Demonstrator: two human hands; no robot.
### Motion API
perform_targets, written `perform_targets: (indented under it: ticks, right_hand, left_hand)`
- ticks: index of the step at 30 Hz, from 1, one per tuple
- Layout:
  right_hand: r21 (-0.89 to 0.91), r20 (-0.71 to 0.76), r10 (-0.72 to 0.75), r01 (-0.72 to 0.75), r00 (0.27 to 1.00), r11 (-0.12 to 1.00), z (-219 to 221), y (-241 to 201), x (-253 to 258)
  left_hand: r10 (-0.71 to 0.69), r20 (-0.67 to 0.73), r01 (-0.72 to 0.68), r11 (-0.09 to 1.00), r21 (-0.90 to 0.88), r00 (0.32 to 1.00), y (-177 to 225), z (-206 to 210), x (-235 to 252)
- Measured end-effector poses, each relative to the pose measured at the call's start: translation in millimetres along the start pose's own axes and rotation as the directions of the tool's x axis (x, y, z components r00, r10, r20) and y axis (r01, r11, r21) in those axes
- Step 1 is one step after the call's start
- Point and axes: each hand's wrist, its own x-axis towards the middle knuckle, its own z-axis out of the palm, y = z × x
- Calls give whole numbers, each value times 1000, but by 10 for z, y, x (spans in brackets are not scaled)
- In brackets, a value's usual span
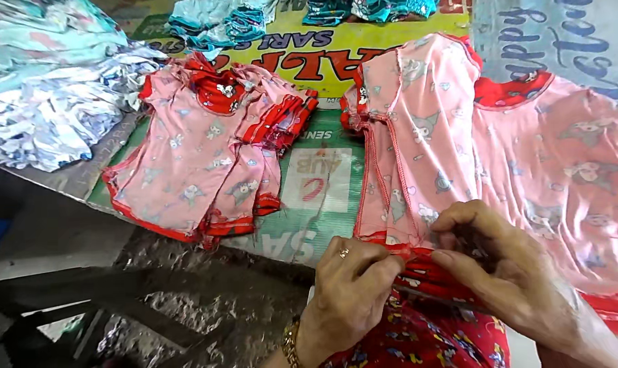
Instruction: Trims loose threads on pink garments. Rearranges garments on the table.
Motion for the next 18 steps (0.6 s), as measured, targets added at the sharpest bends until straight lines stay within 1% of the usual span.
perform_targets:
  ticks: [1,3,5,6,7,8,11,13,14,15,18]
  right_hand:
    - [-49,25,2,0,1000,999,-6,0,6]
    - [-263,64,1,16,998,965,24,-33,33]
    - [-475,70,-37,66,997,878,111,-63,72]
    - [-525,69,-57,85,996,847,147,-66,82]
    - [-534,66,-71,95,995,840,159,-62,88]
    - [-507,53,-76,93,996,857,156,-48,87]
    - [-321,-19,-80,69,997,945,116,12,51]
    - [-197,-66,-86,71,994,978,95,21,4]
    - [-163,-92,-94,78,991,984,86,13,-16]
    - [-158,-114,-106,87,988,984,79,-7,-31]
    - [-278,-125,-166,126,978,952,75,-111,-88]
  left_hand:
    - [10,-18,-10,1000,-13,1000,2,-1,-9]
    - [36,-68,-38,999,-31,997,22,23,-18]
    - [58,-109,-65,995,-69,992,63,65,5]
    - [41,-112,-53,993,-110,993,83,93,22]
    - [6,-99,-20,989,-145,995,93,127,32]
    - [-33,-74,21,986,-166,997,86,160,35]
    - [-89,-51,79,982,-174,995,14,232,16]
    - [-95,-49,85,980,-181,994,2,231,5]
    - [-94,-47,85,982,-168,994,0,229,6]
    - [-93,-44,86,987,-139,995,2,228,16]
    - [-88,3,88,996,-16,996,54,236,70]
